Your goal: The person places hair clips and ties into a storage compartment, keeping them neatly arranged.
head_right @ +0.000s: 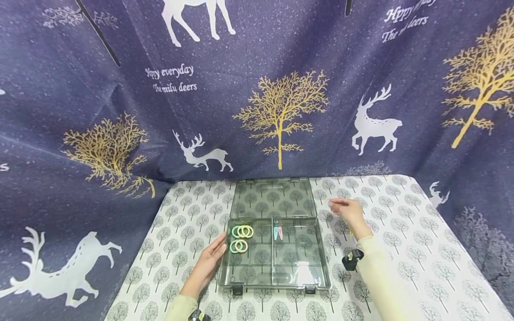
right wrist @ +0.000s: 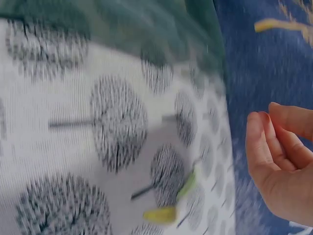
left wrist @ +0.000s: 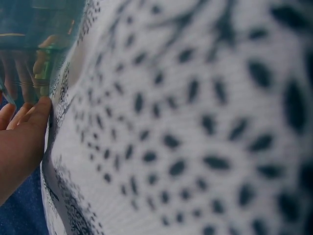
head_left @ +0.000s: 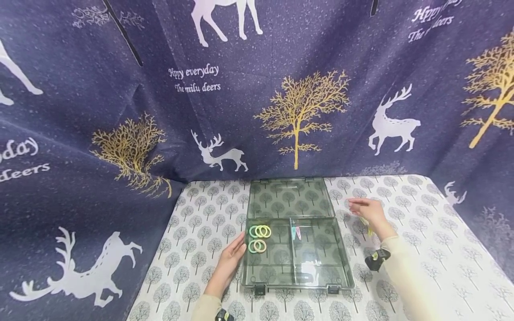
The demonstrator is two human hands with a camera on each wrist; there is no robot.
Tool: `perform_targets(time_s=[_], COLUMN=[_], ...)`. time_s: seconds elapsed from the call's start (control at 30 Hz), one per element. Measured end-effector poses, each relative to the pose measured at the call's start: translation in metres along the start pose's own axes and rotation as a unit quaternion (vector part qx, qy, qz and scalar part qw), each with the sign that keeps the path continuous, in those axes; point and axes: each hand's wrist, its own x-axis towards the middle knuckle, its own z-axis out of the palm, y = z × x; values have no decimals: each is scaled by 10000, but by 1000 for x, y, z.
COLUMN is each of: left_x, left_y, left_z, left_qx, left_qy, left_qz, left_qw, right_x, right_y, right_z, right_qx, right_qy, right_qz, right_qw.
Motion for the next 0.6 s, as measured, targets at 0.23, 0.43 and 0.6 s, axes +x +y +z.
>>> perform_targets(time_s=[0.23,0.43,0.6], left_x=[0,-1,0], left_y=[0,0,-1], left_z=[1,1,0], left_qx=[-38,-109,13], left_qy=[-29,-35,-20], left_qz=[15,-10,2], left_qw=[10000,9999,10000], right_x=[8,7,4], right_y=[32,46,47], right_z=[-26,-32,-29], right_qx=[-861,-1300,-1618], right_qy=[165,-60,-206], right_qz=[357,640,413], right_qw=[9955,9894,9857])
